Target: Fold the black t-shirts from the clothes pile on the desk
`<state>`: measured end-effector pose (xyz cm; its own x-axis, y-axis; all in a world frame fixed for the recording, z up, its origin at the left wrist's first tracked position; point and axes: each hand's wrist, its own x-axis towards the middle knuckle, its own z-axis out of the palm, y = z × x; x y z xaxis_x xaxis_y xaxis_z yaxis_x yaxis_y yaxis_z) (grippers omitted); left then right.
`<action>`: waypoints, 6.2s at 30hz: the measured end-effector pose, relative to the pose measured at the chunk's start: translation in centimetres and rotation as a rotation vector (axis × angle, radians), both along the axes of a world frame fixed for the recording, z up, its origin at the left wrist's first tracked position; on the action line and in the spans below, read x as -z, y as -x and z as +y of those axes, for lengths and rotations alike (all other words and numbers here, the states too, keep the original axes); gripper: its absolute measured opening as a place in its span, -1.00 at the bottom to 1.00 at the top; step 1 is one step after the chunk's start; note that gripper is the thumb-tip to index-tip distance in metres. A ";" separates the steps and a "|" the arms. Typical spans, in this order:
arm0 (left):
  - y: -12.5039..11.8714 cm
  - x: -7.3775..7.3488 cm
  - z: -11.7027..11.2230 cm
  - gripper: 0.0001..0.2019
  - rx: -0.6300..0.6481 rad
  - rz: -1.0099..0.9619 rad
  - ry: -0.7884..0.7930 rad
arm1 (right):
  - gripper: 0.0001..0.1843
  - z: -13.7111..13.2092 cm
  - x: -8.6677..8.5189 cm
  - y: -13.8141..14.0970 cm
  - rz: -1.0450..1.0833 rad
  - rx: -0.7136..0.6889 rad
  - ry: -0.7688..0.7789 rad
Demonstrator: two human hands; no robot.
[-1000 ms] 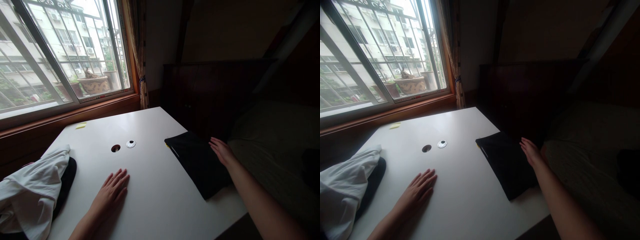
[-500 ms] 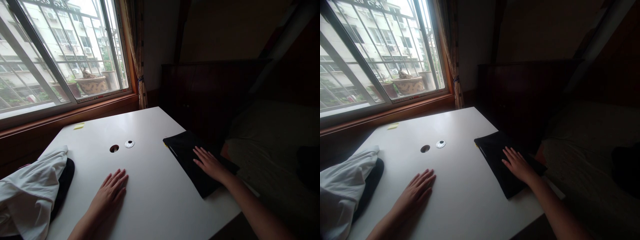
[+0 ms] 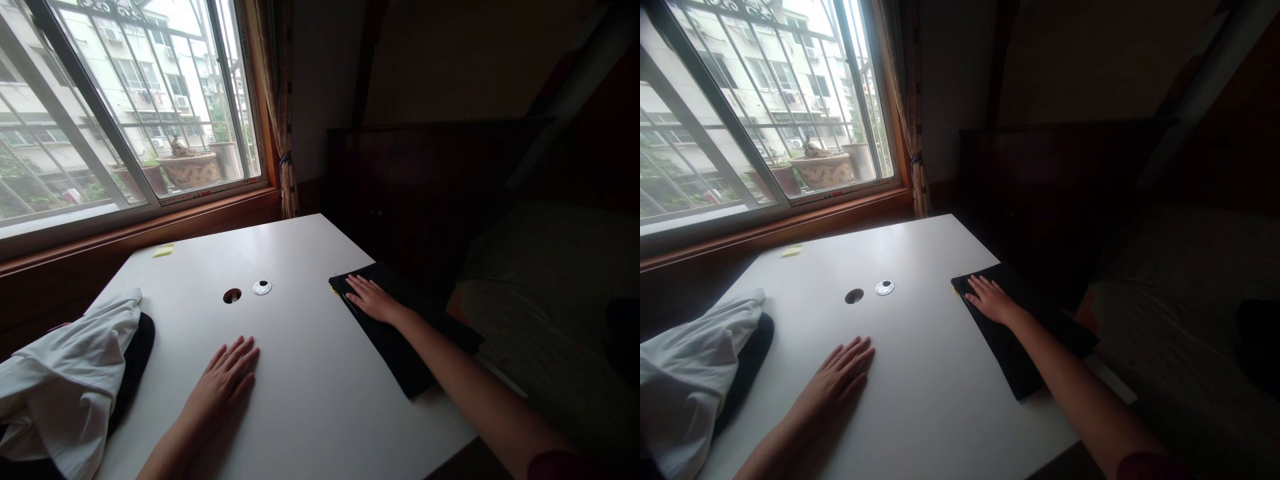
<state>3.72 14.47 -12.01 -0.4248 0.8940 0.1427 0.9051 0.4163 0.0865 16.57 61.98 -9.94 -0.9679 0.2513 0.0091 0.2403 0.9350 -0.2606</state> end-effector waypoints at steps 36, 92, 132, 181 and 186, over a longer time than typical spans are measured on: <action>0.1 0.1 0.0 -0.47 0.020 -0.006 -0.073 | -0.26 9.3 2.1 0.1 -0.017 0.354 -0.057; 0.2 0.4 -0.1 -0.47 0.022 -0.005 -0.069 | -0.22 6.6 2.7 -5.8 -0.026 0.269 -0.026; 0.1 0.1 0.0 -0.46 0.023 -0.002 -0.056 | -0.48 1.6 0.4 3.3 0.424 0.058 0.364; 6.1 -5.2 -14.9 -0.63 -1.016 0.387 -0.450 | -0.57 -17.3 1.1 -1.5 0.333 -0.469 0.118; 4.5 -4.8 -9.3 -0.73 -0.497 0.235 -0.438 | -0.58 -17.2 1.1 -1.5 0.350 -0.470 0.141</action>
<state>-0.82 5.18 -7.25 -0.6818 0.4409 0.5837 0.6318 0.7572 0.1660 18.03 44.83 -11.00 -0.9212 -0.1806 0.3447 -0.3125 0.8712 -0.3787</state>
